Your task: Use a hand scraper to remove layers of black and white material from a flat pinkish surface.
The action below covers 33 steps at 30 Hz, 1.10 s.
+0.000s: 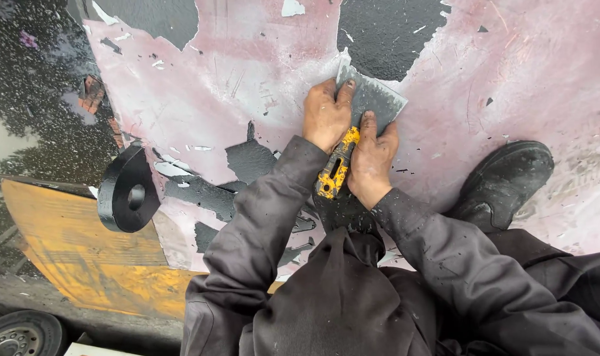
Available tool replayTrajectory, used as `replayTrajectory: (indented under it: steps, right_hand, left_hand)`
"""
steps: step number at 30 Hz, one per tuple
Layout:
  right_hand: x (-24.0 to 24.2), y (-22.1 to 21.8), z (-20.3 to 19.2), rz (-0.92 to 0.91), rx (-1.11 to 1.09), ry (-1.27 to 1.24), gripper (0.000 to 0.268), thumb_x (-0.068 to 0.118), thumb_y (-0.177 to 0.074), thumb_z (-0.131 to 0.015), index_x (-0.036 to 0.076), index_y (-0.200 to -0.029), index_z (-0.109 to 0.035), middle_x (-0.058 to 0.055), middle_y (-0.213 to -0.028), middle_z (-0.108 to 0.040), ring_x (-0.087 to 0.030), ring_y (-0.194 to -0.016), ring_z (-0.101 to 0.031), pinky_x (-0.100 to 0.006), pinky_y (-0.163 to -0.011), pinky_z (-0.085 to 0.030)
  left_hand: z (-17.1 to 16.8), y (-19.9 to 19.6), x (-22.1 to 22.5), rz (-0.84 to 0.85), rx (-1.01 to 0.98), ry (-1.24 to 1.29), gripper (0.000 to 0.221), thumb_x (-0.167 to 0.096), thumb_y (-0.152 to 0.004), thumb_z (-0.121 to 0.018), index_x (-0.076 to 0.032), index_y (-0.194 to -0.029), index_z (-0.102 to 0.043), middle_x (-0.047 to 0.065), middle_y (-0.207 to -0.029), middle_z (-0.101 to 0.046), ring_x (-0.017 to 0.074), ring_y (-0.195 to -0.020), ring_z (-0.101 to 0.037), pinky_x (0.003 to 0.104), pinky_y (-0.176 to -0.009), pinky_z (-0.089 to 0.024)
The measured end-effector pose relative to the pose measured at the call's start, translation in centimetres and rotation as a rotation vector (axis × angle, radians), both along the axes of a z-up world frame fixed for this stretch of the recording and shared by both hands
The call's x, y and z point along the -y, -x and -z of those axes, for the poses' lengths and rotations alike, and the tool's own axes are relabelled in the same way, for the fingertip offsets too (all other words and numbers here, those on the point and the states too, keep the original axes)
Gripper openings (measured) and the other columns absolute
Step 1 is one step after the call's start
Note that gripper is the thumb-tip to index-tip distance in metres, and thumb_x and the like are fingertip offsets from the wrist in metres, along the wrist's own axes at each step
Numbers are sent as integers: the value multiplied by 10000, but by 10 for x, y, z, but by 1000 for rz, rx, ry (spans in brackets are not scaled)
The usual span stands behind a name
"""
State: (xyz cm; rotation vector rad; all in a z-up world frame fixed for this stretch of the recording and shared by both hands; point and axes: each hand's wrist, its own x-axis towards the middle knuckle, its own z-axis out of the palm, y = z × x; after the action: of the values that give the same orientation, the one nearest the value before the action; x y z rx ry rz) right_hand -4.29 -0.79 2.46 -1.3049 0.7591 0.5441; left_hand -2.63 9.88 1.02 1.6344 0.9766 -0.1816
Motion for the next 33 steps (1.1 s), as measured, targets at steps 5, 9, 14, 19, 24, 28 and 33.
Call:
replayTrajectory:
  steps: [5, 9, 14, 19, 24, 28, 33]
  right_hand:
    - [8, -7, 3, -91, 142, 20, 254, 125, -1074, -550, -26, -1272, -494, -128, -1202, -637, -170, -1027, -632, -328, -860, -565]
    - [-1, -1, 11, -1, 42, 27, 263, 157, -1079, -536, -19, -1269, -490, -131, -1208, -640, -173, -1043, -636, -333, -874, -571]
    - [-10, -5, 2, 10, 78, -26, 308, 185, -1069, -529, -1, -1311, -484, -133, -1220, -631, -193, -1055, -640, -345, -895, -569]
    - [-19, 5, 11, 116, 30, -81, 315, 201, -1072, -527, 6, -1312, -469, -140, -1220, -627, -210, -1051, -639, -363, -896, -573]
    - [-25, 6, 11, 240, -74, -141, 319, 212, -1050, -531, 41, -1302, -436, -127, -1198, -614, -219, -1041, -636, -392, -870, -589]
    - [-18, 6, 2, 234, -97, -174, 322, 220, -1062, -540, 5, -1271, -422, -160, -1171, -608, -257, -1022, -628, -426, -842, -583]
    - [5, -3, 6, -110, 318, -39, 397, 145, -1069, -559, 14, -1416, -418, -124, -1340, -594, -160, -1181, -599, -319, -1022, -516]
  left_hand:
    - [8, 5, 13, -110, 106, -24, 293, -228, -982, -630, 46, -881, -664, 195, -673, -669, 214, -620, -588, 429, -597, -511]
    - [27, 10, 6, 59, 40, -201, 345, -246, -986, -668, 53, -814, -664, 249, -692, -660, 322, -639, -658, 445, -597, -499]
    - [24, 3, 1, 43, 102, -196, 310, -228, -974, -659, 51, -840, -652, 252, -711, -661, 357, -623, -669, 444, -603, -514]
    - [20, -1, -17, 123, 183, -133, 273, -231, -964, -645, 28, -883, -675, 227, -724, -682, 346, -619, -688, 435, -601, -522]
    - [22, -5, -22, 220, 160, -229, 252, -200, -940, -667, 40, -867, -694, 261, -757, -689, 420, -725, -703, 452, -634, -531]
    - [9, -4, -17, 251, -1, -205, 297, -224, -950, -672, 56, -852, -687, 292, -767, -682, 440, -771, -708, 454, -660, -521]
    - [38, 14, 5, -43, 227, 42, 322, -250, -1019, -613, 51, -1068, -716, 170, -895, -774, 212, -830, -711, 368, -745, -577]
